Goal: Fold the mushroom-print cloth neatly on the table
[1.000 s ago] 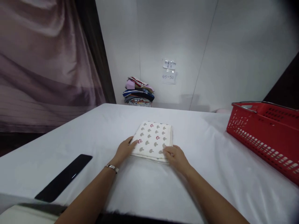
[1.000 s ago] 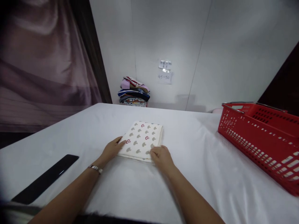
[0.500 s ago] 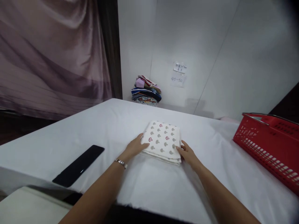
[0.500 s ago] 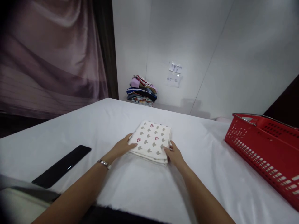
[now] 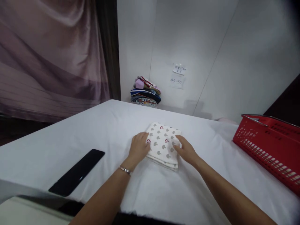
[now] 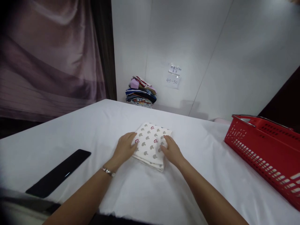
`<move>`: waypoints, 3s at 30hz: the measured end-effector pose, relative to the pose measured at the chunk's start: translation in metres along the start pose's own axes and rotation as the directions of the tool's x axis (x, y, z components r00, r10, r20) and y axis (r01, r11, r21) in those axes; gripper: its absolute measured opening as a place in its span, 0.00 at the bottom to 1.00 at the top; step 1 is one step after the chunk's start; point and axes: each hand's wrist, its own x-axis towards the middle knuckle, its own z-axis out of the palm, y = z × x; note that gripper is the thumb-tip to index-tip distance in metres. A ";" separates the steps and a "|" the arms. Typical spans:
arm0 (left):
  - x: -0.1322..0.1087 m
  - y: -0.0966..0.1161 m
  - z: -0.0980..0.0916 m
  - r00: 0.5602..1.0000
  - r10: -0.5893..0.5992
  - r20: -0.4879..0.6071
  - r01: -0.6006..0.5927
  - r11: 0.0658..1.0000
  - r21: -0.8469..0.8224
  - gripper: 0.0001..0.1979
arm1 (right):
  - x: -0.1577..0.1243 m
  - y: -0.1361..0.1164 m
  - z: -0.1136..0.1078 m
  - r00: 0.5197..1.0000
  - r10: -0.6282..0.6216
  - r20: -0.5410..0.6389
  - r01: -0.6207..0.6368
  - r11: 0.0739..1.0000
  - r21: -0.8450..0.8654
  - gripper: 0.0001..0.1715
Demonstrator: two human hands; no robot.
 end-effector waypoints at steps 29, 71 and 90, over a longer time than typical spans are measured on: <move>-0.033 0.042 0.028 0.817 0.510 0.271 -0.491 0.860 -0.139 0.35 | 0.135 -0.029 0.078 0.947 -0.071 0.312 0.203 0.888 -0.413 0.40; -0.034 0.042 0.033 0.817 0.503 0.282 -0.481 0.864 -0.149 0.37 | 0.138 0.036 0.051 0.933 0.095 0.348 0.080 0.886 -0.457 0.41; -0.029 0.033 0.035 0.816 0.535 0.218 -0.519 0.845 -0.133 0.27 | 0.128 0.043 0.032 0.934 0.199 0.296 -0.027 0.867 -0.498 0.43</move>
